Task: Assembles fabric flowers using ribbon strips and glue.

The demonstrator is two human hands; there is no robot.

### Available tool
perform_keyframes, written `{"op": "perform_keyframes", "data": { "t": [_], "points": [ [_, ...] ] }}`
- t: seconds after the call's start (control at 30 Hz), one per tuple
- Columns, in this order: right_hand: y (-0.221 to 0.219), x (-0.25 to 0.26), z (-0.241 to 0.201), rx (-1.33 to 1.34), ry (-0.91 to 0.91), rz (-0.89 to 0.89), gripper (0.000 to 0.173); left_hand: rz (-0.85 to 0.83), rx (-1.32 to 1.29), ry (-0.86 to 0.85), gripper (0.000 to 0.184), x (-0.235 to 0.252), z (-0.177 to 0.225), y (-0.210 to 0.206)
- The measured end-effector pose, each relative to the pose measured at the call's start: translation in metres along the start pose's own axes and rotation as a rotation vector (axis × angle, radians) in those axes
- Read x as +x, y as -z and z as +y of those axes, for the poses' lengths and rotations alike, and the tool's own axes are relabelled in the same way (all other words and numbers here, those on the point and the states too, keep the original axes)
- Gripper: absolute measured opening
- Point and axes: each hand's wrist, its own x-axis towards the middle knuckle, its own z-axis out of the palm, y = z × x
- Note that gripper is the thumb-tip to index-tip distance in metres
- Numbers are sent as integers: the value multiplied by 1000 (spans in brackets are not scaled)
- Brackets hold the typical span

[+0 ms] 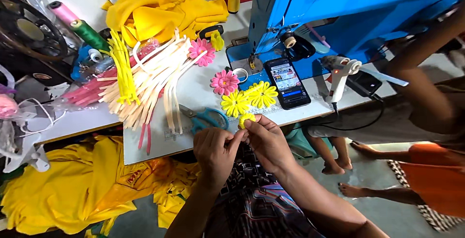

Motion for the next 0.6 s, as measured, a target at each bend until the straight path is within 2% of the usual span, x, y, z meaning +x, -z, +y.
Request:
{"op": "perform_keyframes", "data": {
  "t": [0.1, 0.23, 0.3, 0.37, 0.5, 0.53, 0.6],
  "points": [
    [-1, 0, -3, 28, -47, 14, 17, -78, -114, 15, 29, 3, -5, 4],
    [2, 2, -6, 39, -68, 13, 18, -206, -423, 132, 26, 8, -18, 21],
    [4, 3, -10, 40, -88, 7, 19, -118, -431, 156, 14, 13, -35, 42],
    [7, 4, -12, 32, -90, 9, 18, 25, -477, 246, 15, 18, -56, 71],
    [9, 5, -13, -43, -57, -6, 18, 489, -720, 385, 35, 35, -80, 119],
    [9, 5, -12, -61, -46, -18, 18, 531, -720, 392, 37, 36, -79, 125],
    [10, 7, -10, -102, -11, -37, 16, 478, -676, 388, 38, 33, -68, 129]
  ]
}}
